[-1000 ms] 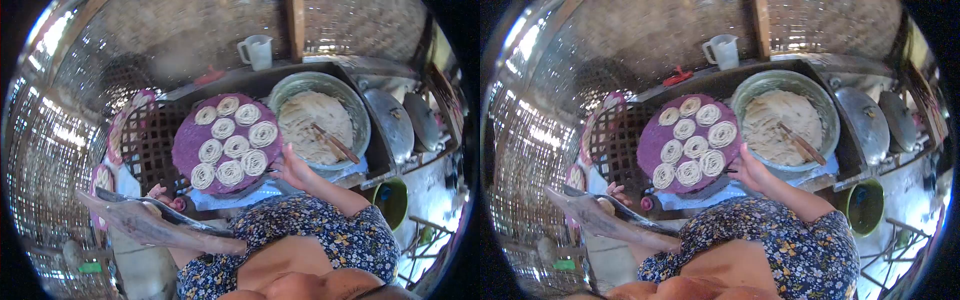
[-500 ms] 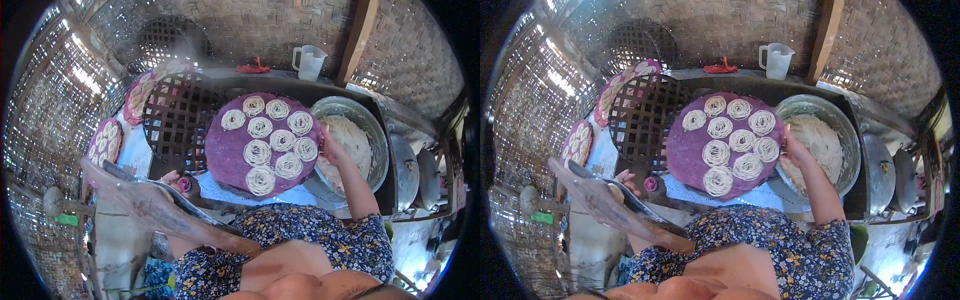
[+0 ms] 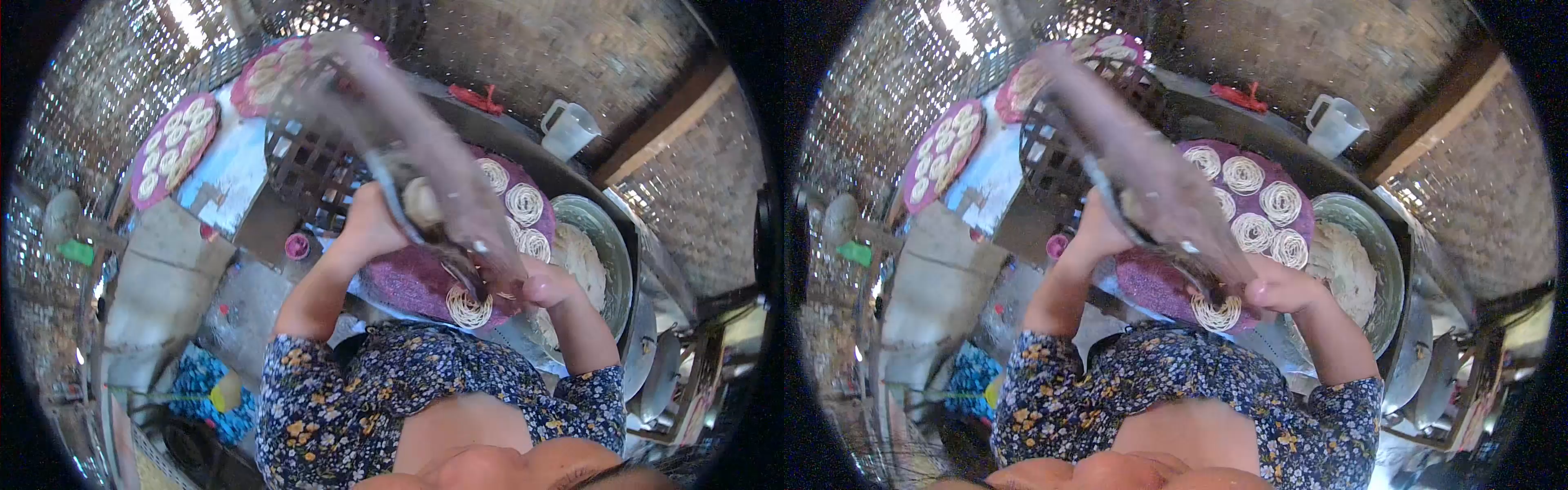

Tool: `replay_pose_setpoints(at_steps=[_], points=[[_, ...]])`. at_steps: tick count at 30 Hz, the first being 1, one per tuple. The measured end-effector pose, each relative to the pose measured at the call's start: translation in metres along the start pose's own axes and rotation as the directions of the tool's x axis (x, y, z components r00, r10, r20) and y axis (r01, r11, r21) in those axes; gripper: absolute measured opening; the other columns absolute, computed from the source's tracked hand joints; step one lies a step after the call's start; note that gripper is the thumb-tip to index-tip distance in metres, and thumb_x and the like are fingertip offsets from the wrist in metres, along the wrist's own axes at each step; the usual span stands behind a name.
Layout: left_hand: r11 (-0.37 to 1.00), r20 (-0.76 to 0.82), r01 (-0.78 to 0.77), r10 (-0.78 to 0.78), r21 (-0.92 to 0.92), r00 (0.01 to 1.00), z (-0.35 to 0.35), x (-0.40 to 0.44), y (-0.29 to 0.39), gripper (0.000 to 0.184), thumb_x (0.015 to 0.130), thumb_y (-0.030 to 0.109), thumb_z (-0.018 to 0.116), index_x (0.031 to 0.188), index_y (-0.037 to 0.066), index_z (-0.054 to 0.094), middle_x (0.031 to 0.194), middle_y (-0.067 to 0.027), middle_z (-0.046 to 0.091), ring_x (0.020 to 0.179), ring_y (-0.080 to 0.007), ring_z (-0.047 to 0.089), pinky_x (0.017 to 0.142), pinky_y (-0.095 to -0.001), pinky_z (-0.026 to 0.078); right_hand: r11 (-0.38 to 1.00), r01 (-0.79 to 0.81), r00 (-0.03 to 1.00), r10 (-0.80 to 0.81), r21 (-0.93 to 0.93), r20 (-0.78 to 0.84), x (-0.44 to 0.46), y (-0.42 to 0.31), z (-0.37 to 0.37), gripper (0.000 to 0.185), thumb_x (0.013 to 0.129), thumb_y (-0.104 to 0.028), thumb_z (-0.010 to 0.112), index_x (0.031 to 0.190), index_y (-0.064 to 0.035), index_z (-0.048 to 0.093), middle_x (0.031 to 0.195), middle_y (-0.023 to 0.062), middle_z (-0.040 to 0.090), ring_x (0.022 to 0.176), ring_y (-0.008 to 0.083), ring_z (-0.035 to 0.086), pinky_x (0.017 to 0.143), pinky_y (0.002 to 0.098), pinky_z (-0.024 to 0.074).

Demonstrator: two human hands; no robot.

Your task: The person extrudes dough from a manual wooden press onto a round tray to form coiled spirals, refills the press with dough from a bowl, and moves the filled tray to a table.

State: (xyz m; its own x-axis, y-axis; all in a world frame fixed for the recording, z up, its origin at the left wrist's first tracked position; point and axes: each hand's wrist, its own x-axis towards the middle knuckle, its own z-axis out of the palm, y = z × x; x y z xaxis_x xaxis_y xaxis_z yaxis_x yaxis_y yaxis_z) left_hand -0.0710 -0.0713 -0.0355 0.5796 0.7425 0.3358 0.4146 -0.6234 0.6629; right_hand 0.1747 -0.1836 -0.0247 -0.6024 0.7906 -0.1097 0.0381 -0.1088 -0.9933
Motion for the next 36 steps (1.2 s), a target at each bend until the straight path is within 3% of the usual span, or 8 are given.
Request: replay_pose_setpoints(at_steps=[1, 3, 5, 7, 10, 17, 24, 36], points=[[0.951, -0.059, -0.017, -0.001, -0.31, 0.998, 0.008, 0.008, 0.001, 0.05, 0.057, 0.02, 0.076, 0.102, 0.005, 0.058, 0.097, -0.0117, 0.062, 0.093, -0.0238, 0.06, 0.083, -0.0343, 0.045, 0.997, -0.056, 0.997, 0.053, 0.054, 0.05, 0.003, -0.013, 0.006, 0.096, 0.07, -0.064, 0.056, 0.13, 0.0057, 0.03, 0.124, 0.0175, 0.043, 0.114, 0.0257, 0.044, 0.093, 0.035, 0.0366], [0.872, 0.153, -0.07, 0.163, -0.485, 0.975, -0.006, 0.024, 0.002, 0.087, 0.059, 0.028, 0.078, 0.129, 0.003, 0.032, 0.129, -0.0118, 0.042, 0.116, -0.0256, 0.044, 0.098, -0.0378, 0.034, 0.979, -0.12, 0.989, 0.103, 0.166, 0.104, 0.004, -0.02, 0.009, 0.099, 0.064, -0.062, 0.063, 0.128, 0.0067, 0.032, 0.122, 0.0181, 0.044, 0.112, 0.0262, 0.045, 0.093, 0.0363, 0.0371], [0.13, -0.016, -0.067, 0.36, -0.989, 0.933, -0.021, 0.046, 0.008, 0.089, 0.058, 0.02, 0.075, 0.132, 0.007, 0.028, 0.13, -0.0125, 0.04, 0.122, -0.0285, 0.038, 0.101, -0.0412, 0.031, 0.945, -0.141, 0.987, 0.111, 0.295, 0.116, -0.01, -0.014, 0.002, 0.101, 0.059, -0.059, 0.069, 0.127, 0.0062, 0.033, 0.12, 0.0187, 0.045, 0.109, 0.0271, 0.047, 0.092, 0.038, 0.0384], [-0.39, -0.107, 0.058, 0.39, -0.919, 0.914, -0.047, 0.067, 0.023, 0.095, 0.056, 0.013, 0.072, 0.136, 0.012, 0.021, 0.127, -0.0114, 0.042, 0.126, -0.0308, 0.032, 0.103, -0.0488, 0.026, 0.921, -0.202, 0.969, 0.137, 0.333, 0.207, -0.02, 0.004, -0.008, 0.107, 0.054, -0.058, 0.072, 0.128, 0.0059, 0.03, 0.117, 0.0197, 0.046, 0.105, 0.0268, 0.05, 0.088, 0.0386, 0.0407], [-0.493, -0.315, 0.067, 0.648, -0.868, 0.693, -0.044, 0.079, 0.028, 0.095, 0.057, 0.001, 0.067, 0.138, 0.013, 0.02, 0.134, -0.0168, 0.034, 0.124, -0.0403, 0.032, 0.1, -0.0462, 0.03, 0.891, -0.244, 0.938, 0.117, 0.383, 0.327, -0.019, 0.003, -0.006, 0.115, 0.054, -0.062, 0.07, 0.133, 0.0058, 0.022, 0.118, 0.0219, 0.045, 0.103, 0.0282, 0.051, 0.085, 0.0415, 0.0422], [-0.455, -0.288, -0.133, 0.289, -0.88, 0.913, -0.007, 0.096, -0.041, 0.065, 0.069, 0.012, 0.064, 0.129, 0.015, 0.039, 0.115, -0.0138, 0.052, 0.117, -0.0335, 0.042, 0.098, -0.0483, 0.031, 0.875, -0.324, 0.943, 0.331, 0.36, 0.044, -0.015, -0.013, -0.029, 0.103, 0.061, -0.061, 0.064, 0.134, 0.0014, 0.027, 0.111, 0.0232, 0.051, 0.093, 0.0279, 0.056, 0.077, 0.0371, 0.0458], [-0.494, -0.168, -0.137, 0.02, -0.859, 0.986, -0.017, 0.091, -0.081, 0.052, 0.076, 0.066, 0.046, 0.094, 0.02, 0.061, 0.083, -0.0029, 0.056, 0.083, -0.0228, 0.054, 0.079, -0.0443, 0.044, 0.907, -0.354, 0.921, 0.38, 0.229, -0.082, 0.022, -0.004, -0.032, 0.083, 0.063, -0.054, 0.065, 0.12, 0.0023, 0.043, 0.099, 0.0195, 0.057, 0.085, 0.0263, 0.059, 0.074, 0.0342, 0.0473], [-0.581, -0.392, -0.219, 0.19, -0.784, 0.9, -0.026, 0.084, -0.053, 0.05, 0.076, 0.067, 0.046, 0.088, 0.019, 0.059, 0.083, -0.0067, 0.058, 0.085, -0.0294, 0.054, 0.075, -0.0417, 0.043, 0.954, -0.301, 0.919, 0.291, 0.004, -0.267, 0.011, -0.055, -0.014, 0.081, 0.054, -0.036, 0.076, 0.118, 0.0037, 0.048, 0.105, 0.0085, 0.057, 0.094, 0.0172, 0.053, 0.083, 0.0286, 0.0409]])
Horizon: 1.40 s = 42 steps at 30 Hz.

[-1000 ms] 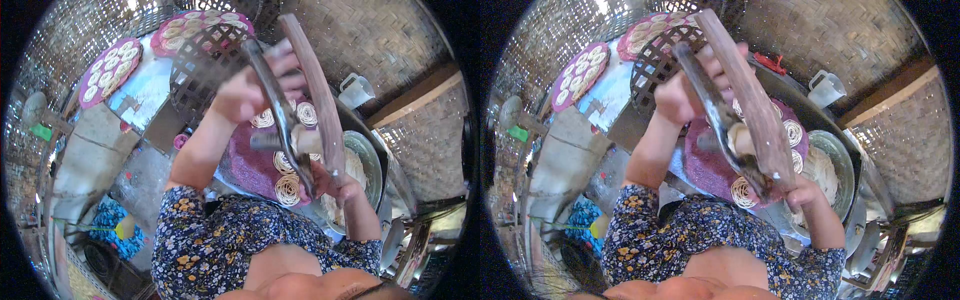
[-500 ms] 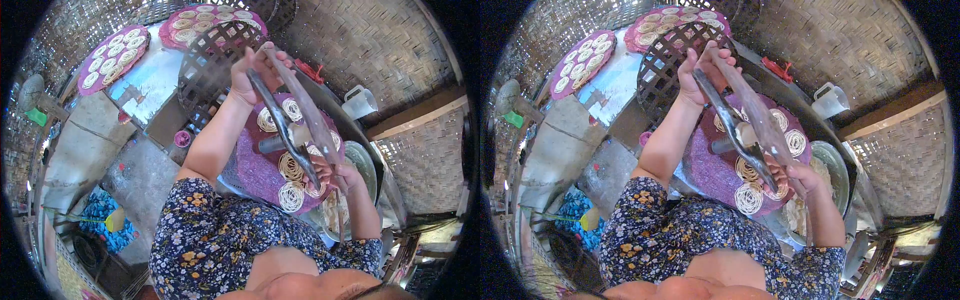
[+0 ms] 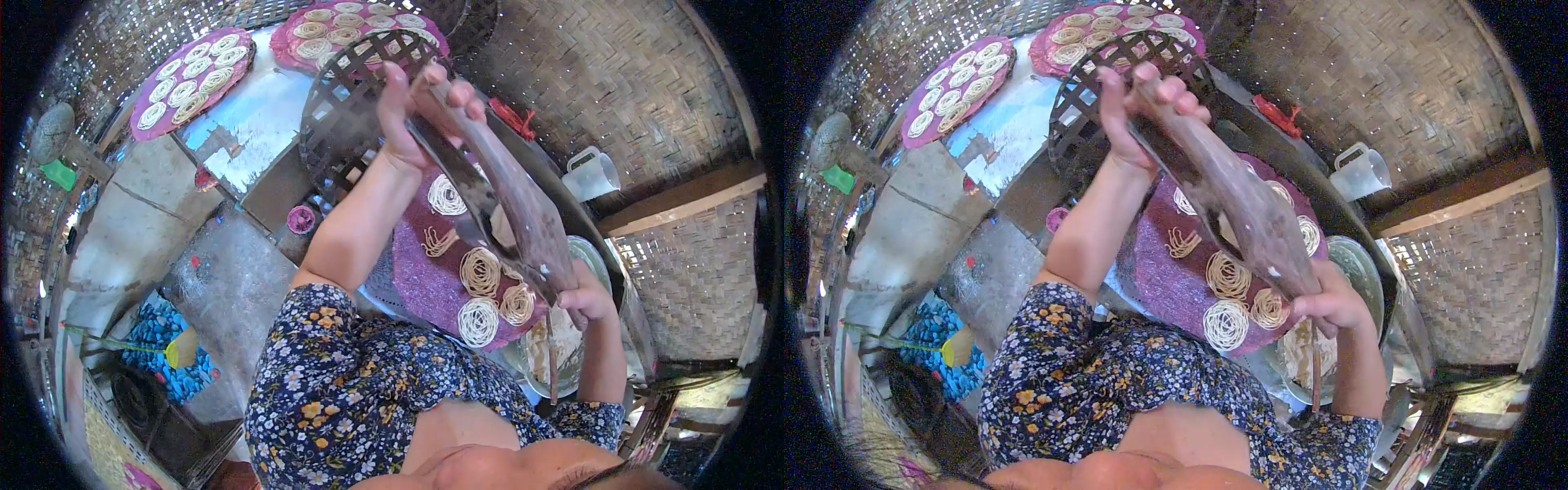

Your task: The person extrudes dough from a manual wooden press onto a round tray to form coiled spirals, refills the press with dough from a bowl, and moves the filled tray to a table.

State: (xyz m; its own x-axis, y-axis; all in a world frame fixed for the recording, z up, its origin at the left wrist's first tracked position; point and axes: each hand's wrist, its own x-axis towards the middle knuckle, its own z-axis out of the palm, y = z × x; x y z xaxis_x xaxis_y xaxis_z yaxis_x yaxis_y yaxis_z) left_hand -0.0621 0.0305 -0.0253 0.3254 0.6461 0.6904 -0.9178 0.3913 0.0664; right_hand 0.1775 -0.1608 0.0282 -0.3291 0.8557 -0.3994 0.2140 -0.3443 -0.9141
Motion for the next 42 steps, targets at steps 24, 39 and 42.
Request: replay_pose_setpoints(at_steps=[24, 39, 42], points=[[0.98, 0.218, -0.019, -0.025, 0.196, 0.976, 0.076, -0.006, 0.018, 0.044, 0.085, 0.058, 0.039, 0.091, 0.02, 0.059, 0.083, -0.0025, 0.061, 0.077, -0.0176, 0.055, 0.077, -0.0338, 0.033, 0.969, 0.109, 0.994, -0.109, -0.221, 0.015, -0.022, -0.012, 0.02, 0.074, 0.052, -0.026, 0.083, 0.111, 0.0065, 0.053, 0.101, 0.0084, 0.06, 0.094, 0.0152, 0.053, 0.085, 0.0303, 0.0411], [0.108, -0.747, 0.817, -0.353, 0.566, 0.564, -0.009, -0.066, -0.058, 0.044, 0.091, 0.035, 0.041, 0.124, 0.006, 0.045, 0.12, -0.0109, 0.052, 0.109, -0.0208, 0.05, 0.092, -0.0343, 0.038, 0.987, 0.068, 0.993, -0.081, -0.146, -0.084, -0.044, 0.029, 0.01, 0.067, 0.055, -0.023, 0.078, 0.111, 0.0046, 0.053, 0.097, 0.0084, 0.061, 0.09, 0.014, 0.054, 0.082, 0.0288, 0.0427], [0.028, -0.735, 0.811, -0.404, 0.584, 0.544, -0.007, -0.081, -0.059, 0.043, 0.092, 0.033, 0.04, 0.124, 0.005, 0.045, 0.12, -0.011, 0.052, 0.11, -0.0213, 0.049, 0.092, -0.0336, 0.038, 0.99, 0.04, 0.996, -0.05, -0.137, -0.075, -0.043, 0.023, 0.012, 0.067, 0.055, -0.023, 0.078, 0.112, 0.0041, 0.053, 0.098, 0.0086, 0.06, 0.09, 0.0144, 0.055, 0.082, 0.0289, 0.043]])
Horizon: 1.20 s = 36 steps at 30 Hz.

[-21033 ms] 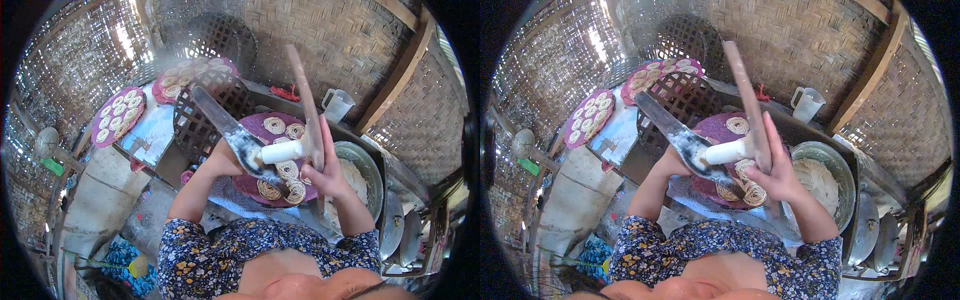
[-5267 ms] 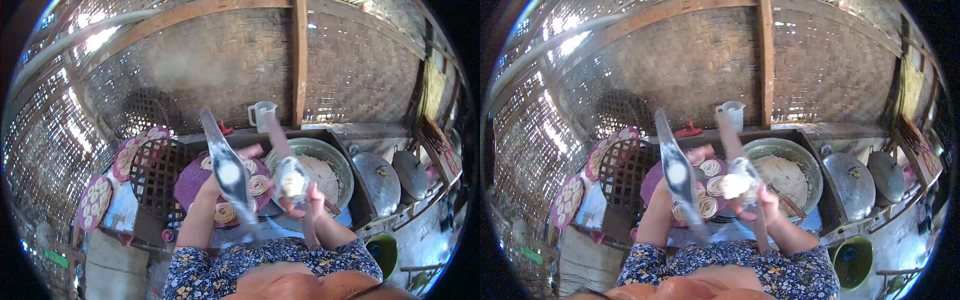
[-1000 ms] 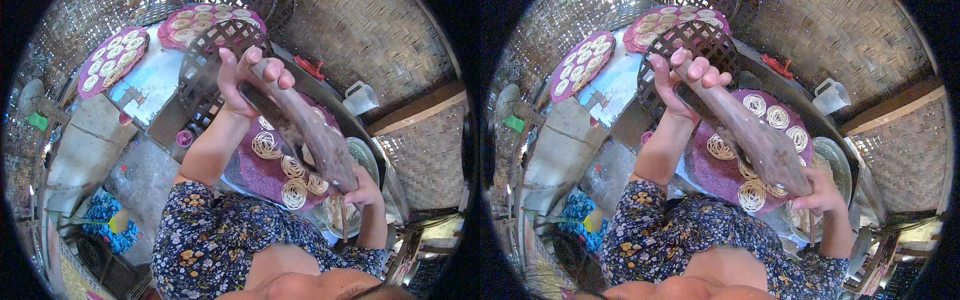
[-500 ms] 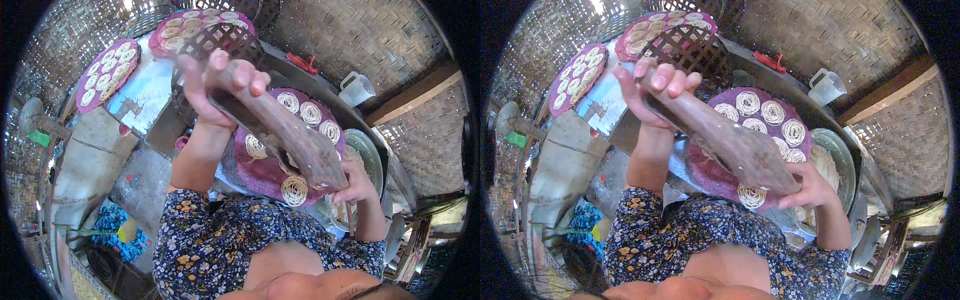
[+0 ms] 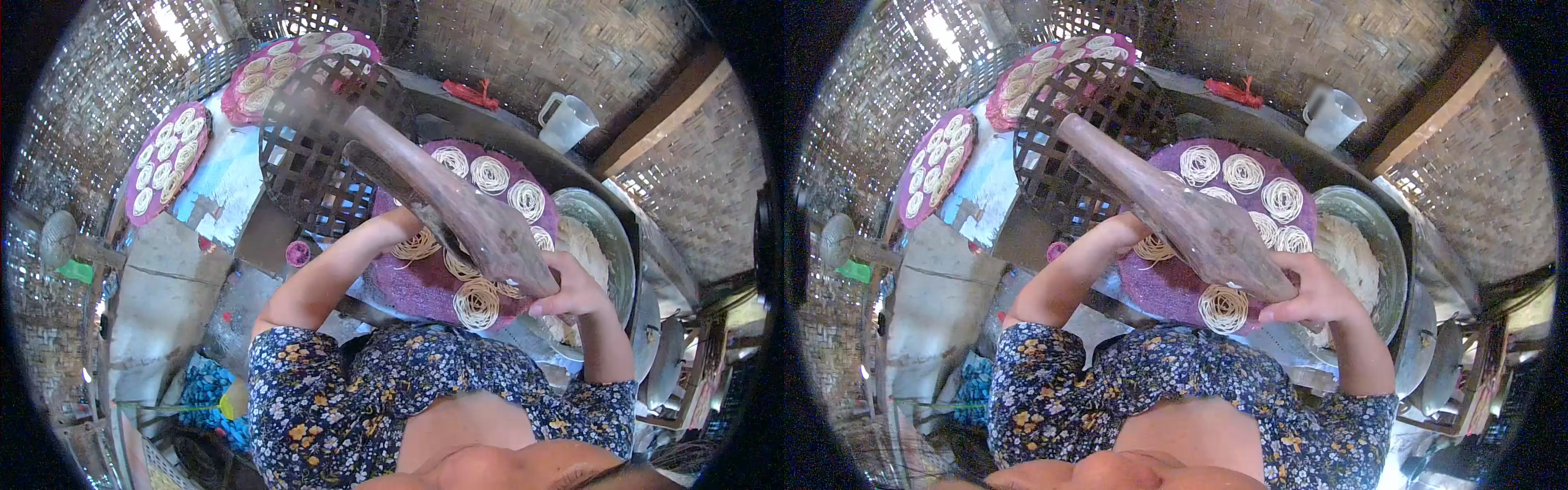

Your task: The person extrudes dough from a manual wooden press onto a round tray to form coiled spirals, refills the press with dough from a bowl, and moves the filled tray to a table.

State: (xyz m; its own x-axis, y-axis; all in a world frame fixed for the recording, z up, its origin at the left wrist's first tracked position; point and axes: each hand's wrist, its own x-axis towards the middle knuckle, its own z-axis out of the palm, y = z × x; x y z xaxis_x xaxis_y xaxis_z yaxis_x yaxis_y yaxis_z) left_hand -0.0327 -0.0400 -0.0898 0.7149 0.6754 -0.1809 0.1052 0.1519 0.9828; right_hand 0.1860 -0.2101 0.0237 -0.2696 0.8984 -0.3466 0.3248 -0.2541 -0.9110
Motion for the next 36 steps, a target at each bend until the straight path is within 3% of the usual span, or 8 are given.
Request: replay_pose_setpoints(at_steps=[11, 15, 22, 26, 27, 28, 29, 36], points=[[0.971, 0.017, 0.035, -0.04, 0.236, 0.999, -0.02, 0.011, -0.02, 0.048, 0.091, 0.038, 0.034, 0.113, 0.0, 0.054, 0.112, -0.0174, 0.055, 0.11, -0.0284, 0.046, 0.095, -0.0343, 0.032, 0.995, 0.099, 0.98, -0.099, -0.009, -0.173, 0.016, 0.014, -0.002, 0.059, 0.059, -0.021, 0.075, 0.109, 0.0028, 0.054, 0.093, 0.0073, 0.06, 0.083, 0.0133, 0.055, 0.076, 0.028, 0.0441], [0.447, 0.092, -0.229, 0.307, 0.865, 0.947, -0.027, -0.02, -0.009, 0.044, 0.087, 0.044, 0.042, 0.112, 0.011, 0.058, 0.13, -0.0108, 0.041, 0.112, -0.0329, 0.038, 0.093, -0.0413, 0.027, 0.978, 0.139, 0.966, -0.098, 0.157, -0.24, 0.018, 0.026, -0.001, 0.059, 0.06, -0.024, 0.073, 0.108, 0.0027, 0.054, 0.093, 0.0067, 0.059, 0.085, 0.0132, 0.054, 0.076, 0.0275, 0.0424], [-0.147, 0.251, -0.206, 0.462, 0.967, 0.85, -0.042, -0.041, -0.001, 0.056, 0.074, 0.047, 0.055, 0.121, 0.017, 0.049, 0.139, -0.0056, 0.029, 0.114, -0.0304, 0.034, 0.09, -0.0445, 0.027, 0.953, 0.179, 0.952, -0.104, 0.245, -0.288, 0.003, 0.035, 0.001, 0.068, 0.058, -0.03, 0.073, 0.111, 0.0053, 0.052, 0.099, 0.0072, 0.058, 0.09, 0.0152, 0.052, 0.081, 0.0284, 0.0406], [0.091, -0.094, 0.047, 0.626, 0.995, 0.774, -0.052, -0.039, 0.025, 0.064, 0.072, 0.044, 0.059, 0.126, 0.012, 0.044, 0.138, -0.0119, 0.03, 0.119, -0.0331, 0.034, 0.096, -0.0451, 0.024, 0.958, 0.139, 0.974, -0.087, 0.251, -0.209, -0.009, 0.032, 0.007, 0.069, 0.058, -0.032, 0.073, 0.111, 0.0055, 0.052, 0.099, 0.0085, 0.058, 0.089, 0.016, 0.054, 0.081, 0.0291, 0.0422], [0.509, -0.219, -0.193, 0.639, 0.839, 0.737, -0.066, -0.016, 0.024, 0.07, 0.075, 0.051, 0.056, 0.129, 0.009, 0.039, 0.133, -0.0146, 0.037, 0.119, -0.0352, 0.036, 0.098, -0.0469, 0.025, 0.958, 0.098, 0.987, -0.058, 0.271, -0.152, -0.01, 0.032, 0.009, 0.068, 0.058, -0.033, 0.073, 0.111, 0.0054, 0.052, 0.098, 0.0087, 0.058, 0.087, 0.0162, 0.055, 0.079, 0.0291, 0.0434], [0.838, -0.2, -0.517, 0.544, 0.172, 0.815, -0.061, -0.023, 0.041, 0.072, 0.076, 0.054, 0.054, 0.129, 0.009, 0.037, 0.131, -0.0145, 0.041, 0.119, -0.0362, 0.037, 0.098, -0.0477, 0.027, 0.956, 0.054, 0.995, -0.028, 0.287, -0.092, -0.01, 0.032, 0.012, 0.067, 0.059, -0.033, 0.073, 0.11, 0.0054, 0.052, 0.097, 0.0088, 0.058, 0.085, 0.0163, 0.056, 0.077, 0.0291, 0.0446], [0.648, -0.1, -0.45, 0.502, -0.614, 0.859, -0.051, -0.032, 0.065, 0.074, 0.078, 0.057, 0.051, 0.13, 0.008, 0.035, 0.128, -0.0144, 0.044, 0.119, -0.0372, 0.038, 0.098, -0.0485, 0.029, 0.954, 0.008, 1.0, 0.001, 0.299, -0.031, -0.01, 0.032, 0.016, 0.067, 0.059, -0.033, 0.072, 0.11, 0.0053, 0.052, 0.096, 0.0089, 0.058, 0.083, 0.0165, 0.056, 0.075, 0.0291, 0.0458], [0.285, -0.076, -0.412, 0.739, -0.865, 0.67, -0.026, -0.007, 0.089, 0.08, 0.073, 0.07, 0.044, 0.128, 0.012, 0.039, 0.097, -0.0048, 0.055, 0.105, -0.0291, 0.048, 0.097, -0.0443, 0.034, 0.973, -0.022, 0.979, -0.026, 0.23, 0.201, -0.012, 0.031, 0.023, 0.081, 0.074, -0.074, 0.038, 0.095, 0.0018, 0.059, 0.081, 0.0096, 0.061, 0.064, 0.0144, 0.057, 0.056, 0.0258, 0.0458]])
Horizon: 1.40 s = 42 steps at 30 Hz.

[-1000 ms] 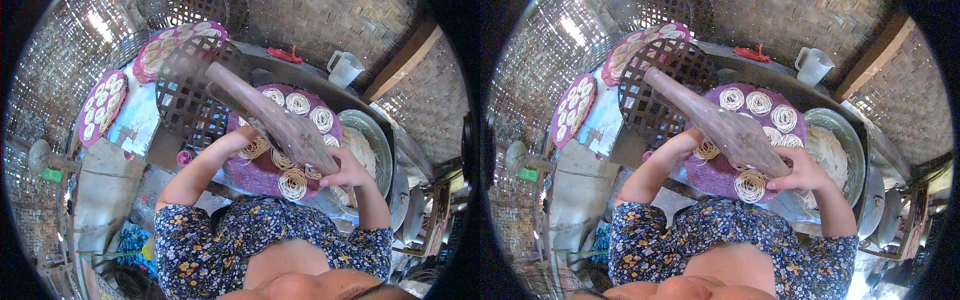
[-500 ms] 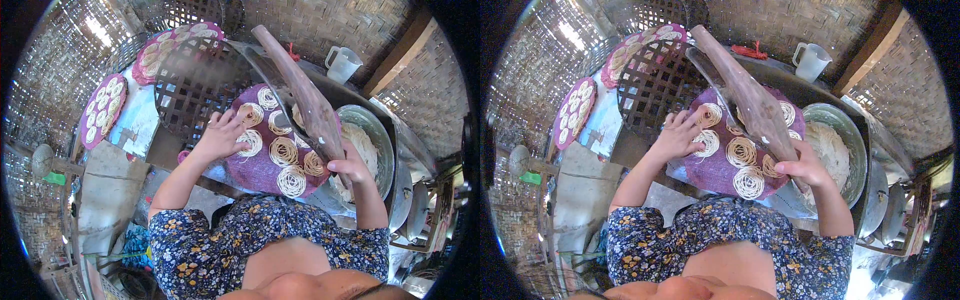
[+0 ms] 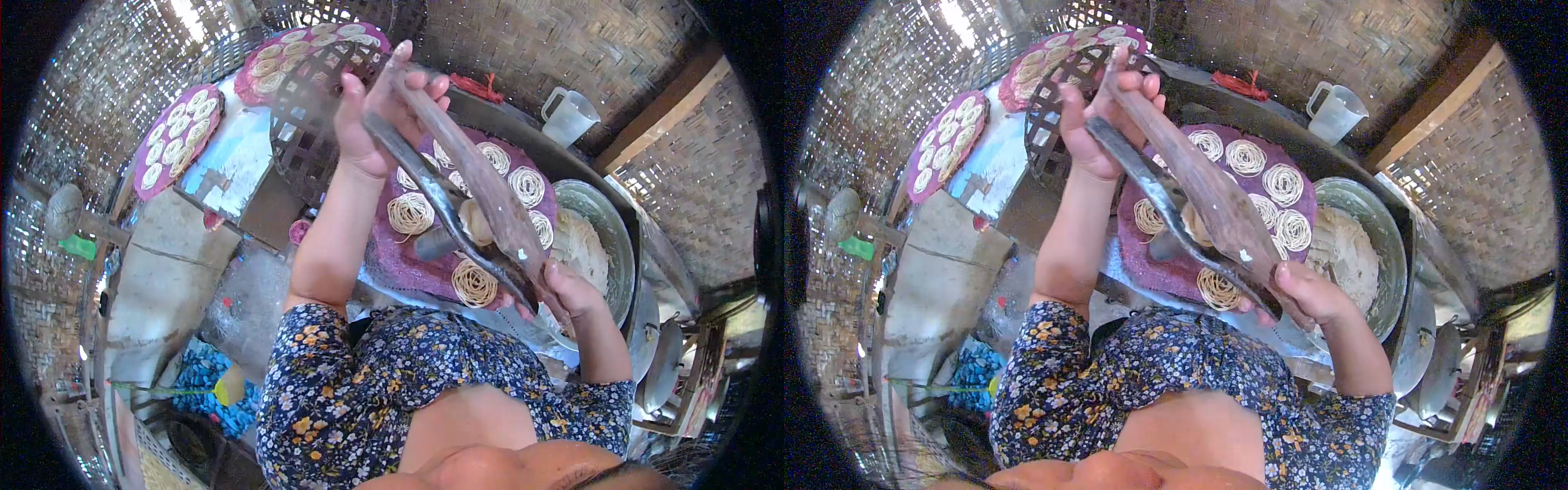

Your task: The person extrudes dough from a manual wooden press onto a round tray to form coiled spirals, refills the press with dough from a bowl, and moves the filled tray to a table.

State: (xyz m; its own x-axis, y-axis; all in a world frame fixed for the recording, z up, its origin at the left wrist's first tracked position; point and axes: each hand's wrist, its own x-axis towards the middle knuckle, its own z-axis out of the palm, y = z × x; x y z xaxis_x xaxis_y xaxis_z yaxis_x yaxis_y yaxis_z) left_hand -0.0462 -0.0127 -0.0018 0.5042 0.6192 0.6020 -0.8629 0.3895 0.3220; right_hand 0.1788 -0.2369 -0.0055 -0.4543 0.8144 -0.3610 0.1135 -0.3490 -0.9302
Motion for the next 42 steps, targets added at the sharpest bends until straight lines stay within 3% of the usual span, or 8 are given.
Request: replay_pose_setpoints(at_steps=[3, 8, 14, 19, 26, 35, 38, 42], points=[[0.984, -0.002, 0.047, -0.048, -0.174, 0.999, -0.029, -0.014, -0.01, 0.077, 0.074, 0.069, 0.045, 0.126, 0.013, 0.041, 0.092, -0.0034, 0.056, 0.091, -0.024, 0.052, 0.09, -0.0416, 0.039, 0.998, -0.061, 0.998, 0.061, -0.023, -0.02, 0.005, 0.006, -0.008, 0.074, 0.079, -0.069, 0.036, 0.09, 0.0005, 0.06, 0.08, 0.0106, 0.062, 0.061, 0.0138, 0.056, 0.055, 0.0259, 0.0459], [0.998, -0.237, 0.002, -0.015, -0.057, 0.971, -0.039, -0.038, -0.009, 0.069, 0.082, 0.062, 0.039, 0.13, 0.012, 0.038, 0.07, 0.0017, 0.054, 0.07, -0.0156, 0.053, 0.079, -0.0362, 0.044, 0.987, -0.147, 0.989, 0.144, -0.058, -0.045, 0.018, 0.021, -0.003, 0.062, 0.084, -0.059, 0.04, 0.085, -0.0001, 0.06, 0.074, 0.0098, 0.062, 0.055, 0.014, 0.056, 0.051, 0.0263, 0.0454], [0.999, -0.232, -0.05, 0.047, -0.005, 0.972, -0.014, -0.05, -0.011, 0.066, 0.082, 0.063, 0.039, 0.127, 0.014, 0.042, 0.066, 0.0039, 0.054, 0.067, -0.0129, 0.053, 0.075, -0.0344, 0.044, 0.983, -0.171, 0.98, 0.164, -0.062, -0.112, -0.005, 0.0, 0.008, 0.069, 0.072, -0.062, 0.058, 0.096, 0.0032, 0.058, 0.069, 0.0051, 0.057, 0.055, 0.0119, 0.054, 0.046, 0.0229, 0.0424], [0.99, 0.001, -0.107, 0.108, -0.096, 0.994, -0.007, -0.033, 0.014, 0.064, 0.083, 0.064, 0.033, 0.124, 0.016, 0.045, 0.072, -0.0008, 0.057, 0.07, -0.0191, 0.055, 0.076, -0.0404, 0.044, 0.959, -0.068, 0.975, 0.005, -0.275, -0.223, 0.002, -0.014, 0.005, 0.049, 0.078, -0.048, 0.058, 0.094, -0.0014, 0.059, 0.061, 0.0014, 0.052, 0.052, 0.0088, 0.049, 0.046, 0.0233, 0.0393], [0.994, -0.013, -0.092, 0.091, -0.066, 0.996, 0.018, -0.048, 0.014, 0.065, 0.084, 0.064, 0.03, 0.126, 0.017, 0.044, 0.07, -0.0009, 0.058, 0.07, -0.0206, 0.056, 0.078, -0.0416, 0.044, 0.97, -0.095, 0.979, 0.051, -0.224, -0.197, -0.015, -0.019, 0.018, 0.047, 0.077, -0.045, 0.061, 0.098, -0.0027, 0.061, 0.062, -0.0008, 0.051, 0.054, 0.0068, 0.048, 0.048, 0.0225, 0.0409], [0.989, 0.145, -0.14, 0.145, -0.046, 0.979, 0.03, -0.027, 0.033, 0.069, 0.086, 0.061, 0.031, 0.125, 0.005, 0.043, 0.07, -0.0016, 0.054, 0.067, -0.0158, 0.05, 0.077, -0.0341, 0.04, 0.854, 0.086, 0.938, -0.243, -0.513, -0.248, 0.0, -0.035, 0.014, 0.057, 0.073, -0.038, 0.066, 0.115, -0.001, 0.054, 0.086, 0.0105, 0.065, 0.078, 0.0149, 0.06, 0.073, 0.0297, 0.0468], [0.989, 0.107, -0.144, 0.139, 0.035, 0.985, 0.034, -0.034, 0.041, 0.069, 0.086, 0.06, 0.031, 0.125, 0.005, 0.042, 0.069, -0.0011, 0.053, 0.066, -0.0152, 0.049, 0.076, -0.0334, 0.041, 0.916, -0.036, 0.973, -0.059, -0.4, -0.222, 0.003, -0.041, 0.019, 0.055, 0.074, -0.036, 0.066, 0.114, -0.0008, 0.055, 0.087, 0.0124, 0.065, 0.08, 0.0146, 0.06, 0.073, 0.0294, 0.0467], [0.99, 0.022, -0.122, 0.121, 0.07, 0.992, 0.046, -0.049, 0.027, 0.065, 0.087, 0.059, 0.032, 0.125, 0.006, 0.043, 0.07, 0.0, 0.054, 0.066, -0.0142, 0.051, 0.076, -0.0326, 0.041, 0.901, 0.046, 0.972, -0.14, -0.431, -0.188, -0.009, -0.019, 0.014, 0.053, 0.074, -0.034, 0.066, 0.114, -0.0006, 0.055, 0.086, 0.013, 0.065, 0.078, 0.014, 0.06, 0.072, 0.029, 0.0468]])
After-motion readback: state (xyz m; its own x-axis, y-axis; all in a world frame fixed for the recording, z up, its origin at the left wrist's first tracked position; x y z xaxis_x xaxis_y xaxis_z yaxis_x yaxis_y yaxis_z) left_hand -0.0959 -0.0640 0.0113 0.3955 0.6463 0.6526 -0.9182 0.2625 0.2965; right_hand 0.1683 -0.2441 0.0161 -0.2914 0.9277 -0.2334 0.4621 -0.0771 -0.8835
